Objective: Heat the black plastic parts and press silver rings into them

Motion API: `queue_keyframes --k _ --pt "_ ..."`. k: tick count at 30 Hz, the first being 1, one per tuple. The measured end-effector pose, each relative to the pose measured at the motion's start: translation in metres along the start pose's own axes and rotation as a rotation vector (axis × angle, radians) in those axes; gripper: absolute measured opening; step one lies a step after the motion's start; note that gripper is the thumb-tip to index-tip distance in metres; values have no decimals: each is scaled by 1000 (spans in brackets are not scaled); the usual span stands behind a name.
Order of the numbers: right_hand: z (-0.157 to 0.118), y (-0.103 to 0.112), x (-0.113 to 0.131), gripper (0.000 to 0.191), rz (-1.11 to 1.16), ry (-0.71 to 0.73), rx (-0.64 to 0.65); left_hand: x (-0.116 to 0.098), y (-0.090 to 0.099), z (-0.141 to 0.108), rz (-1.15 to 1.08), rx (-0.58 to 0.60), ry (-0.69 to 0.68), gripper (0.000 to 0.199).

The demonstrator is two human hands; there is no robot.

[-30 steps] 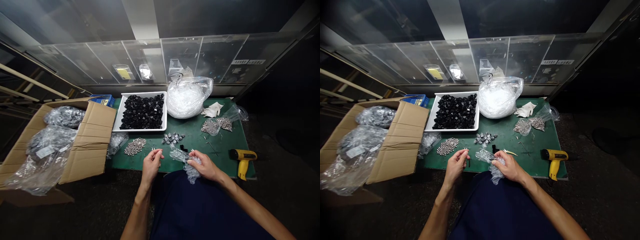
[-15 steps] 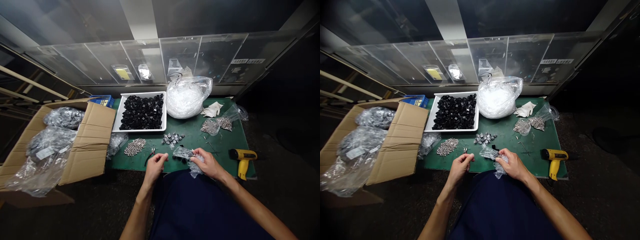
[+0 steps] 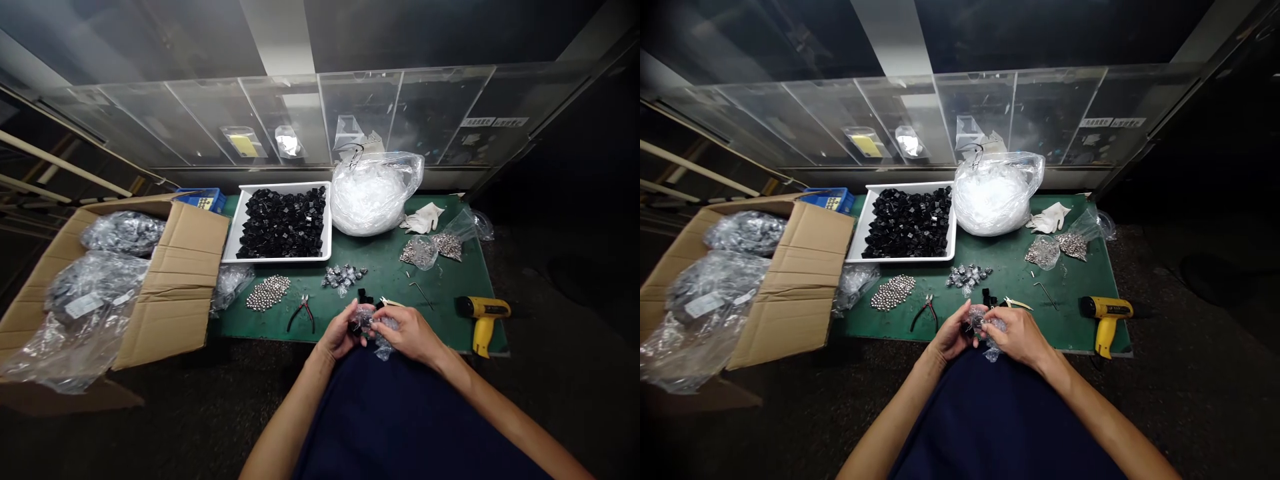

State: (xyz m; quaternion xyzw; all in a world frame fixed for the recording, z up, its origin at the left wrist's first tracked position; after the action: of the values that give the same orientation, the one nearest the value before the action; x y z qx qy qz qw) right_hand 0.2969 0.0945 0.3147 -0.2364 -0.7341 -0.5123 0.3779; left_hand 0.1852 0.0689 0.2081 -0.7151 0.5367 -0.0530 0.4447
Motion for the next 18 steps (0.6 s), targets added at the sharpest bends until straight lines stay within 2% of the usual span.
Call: queue_keyframes --k 6,10,18 --pt "-3 -3 8 21 -95 53 -16 4 1 5 -99 58 36 56" --pt "-2 -6 11 18 -128 60 -39 10 10 8 -138 31 61 56" --pt "2 -5 19 7 -43 18 -91 20 26 18 -157 1 78 40"
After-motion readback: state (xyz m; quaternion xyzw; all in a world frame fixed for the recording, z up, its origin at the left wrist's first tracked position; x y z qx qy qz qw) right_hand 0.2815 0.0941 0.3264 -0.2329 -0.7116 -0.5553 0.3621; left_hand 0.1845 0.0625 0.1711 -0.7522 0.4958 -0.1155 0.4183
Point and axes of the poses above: each hand's wrist, its own z-axis towards the middle knuckle, its own y-axis out of the back of the hand, x = y × z, the point moved 9 cm from there along z, towards the middle knuckle, and after that the axes turned 2 degrees about -y, right-handed, at the moved point
